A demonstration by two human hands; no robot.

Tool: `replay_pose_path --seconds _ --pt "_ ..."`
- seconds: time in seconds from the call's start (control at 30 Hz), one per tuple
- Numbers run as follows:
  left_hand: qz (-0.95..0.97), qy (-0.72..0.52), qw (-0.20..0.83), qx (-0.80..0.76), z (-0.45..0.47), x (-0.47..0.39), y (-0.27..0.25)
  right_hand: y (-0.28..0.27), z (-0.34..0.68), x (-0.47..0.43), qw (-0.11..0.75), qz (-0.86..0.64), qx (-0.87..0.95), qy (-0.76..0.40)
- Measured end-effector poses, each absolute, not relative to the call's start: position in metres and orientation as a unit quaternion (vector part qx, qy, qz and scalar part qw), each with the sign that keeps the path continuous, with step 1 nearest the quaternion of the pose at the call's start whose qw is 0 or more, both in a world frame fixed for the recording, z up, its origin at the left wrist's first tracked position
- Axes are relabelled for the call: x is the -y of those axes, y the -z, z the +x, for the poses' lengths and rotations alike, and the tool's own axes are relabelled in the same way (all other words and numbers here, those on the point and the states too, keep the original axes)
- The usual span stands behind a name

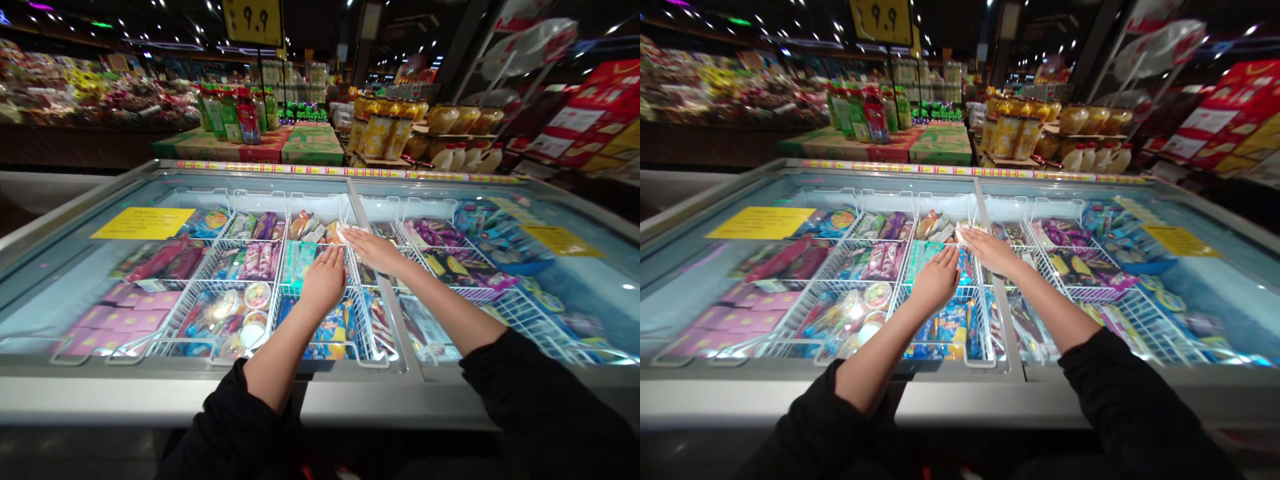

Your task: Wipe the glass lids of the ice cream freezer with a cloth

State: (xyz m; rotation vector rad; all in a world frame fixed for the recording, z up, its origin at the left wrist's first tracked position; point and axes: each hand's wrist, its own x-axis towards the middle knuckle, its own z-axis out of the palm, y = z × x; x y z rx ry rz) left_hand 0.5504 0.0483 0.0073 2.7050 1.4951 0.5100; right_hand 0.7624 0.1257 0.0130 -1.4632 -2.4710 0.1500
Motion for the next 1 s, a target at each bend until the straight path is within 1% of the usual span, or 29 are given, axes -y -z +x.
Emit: replay_pose_path --seconds 0.1,0.2,0.33,0.5,0.63,0.73,0.87,1.0 --pt "0.862 -0.180 0.000 -0.474 0.553 -0.049 -0.002 -0.012 0.768 -0.133 0.127 -0.543 0.830 -0.027" --pt "0.861 -0.184 0.002 -0.474 0.552 -0.049 -0.001 -0.016 0.755 -0.160 0.130 -0.592 0.795 -0.007" --pt "0.864 -0.171 0.008 -0.474 0.550 -0.049 -0.006 -0.021 0.733 -0.185 0.138 -0.592 0.794 -0.021" --pt "0.866 -0.158 0.023 -0.473 0.549 -0.046 -0.011 -0.016 0.745 -0.152 0.128 -0.522 0.842 -0.048" --pt "0.861 -0.160 0.021 -0.483 0.552 -0.044 -0.010 -0.011 0.775 -0.120 0.135 -0.516 0.844 -0.053" --pt "0.860 -0.156 0.014 -0.486 0.555 -0.043 -0.010 -0.011 0.778 -0.129 0.146 -0.545 0.824 -0.046" --pt "0.859 -0.162 0.015 -0.486 0.554 -0.045 -0.009 -0.016 0.747 -0.161 0.142 -0.604 0.784 -0.007" --pt "0.863 -0.168 0.025 -0.476 0.549 -0.047 -0.011 -0.016 0.726 -0.161 0.142 -0.598 0.789 0.001"
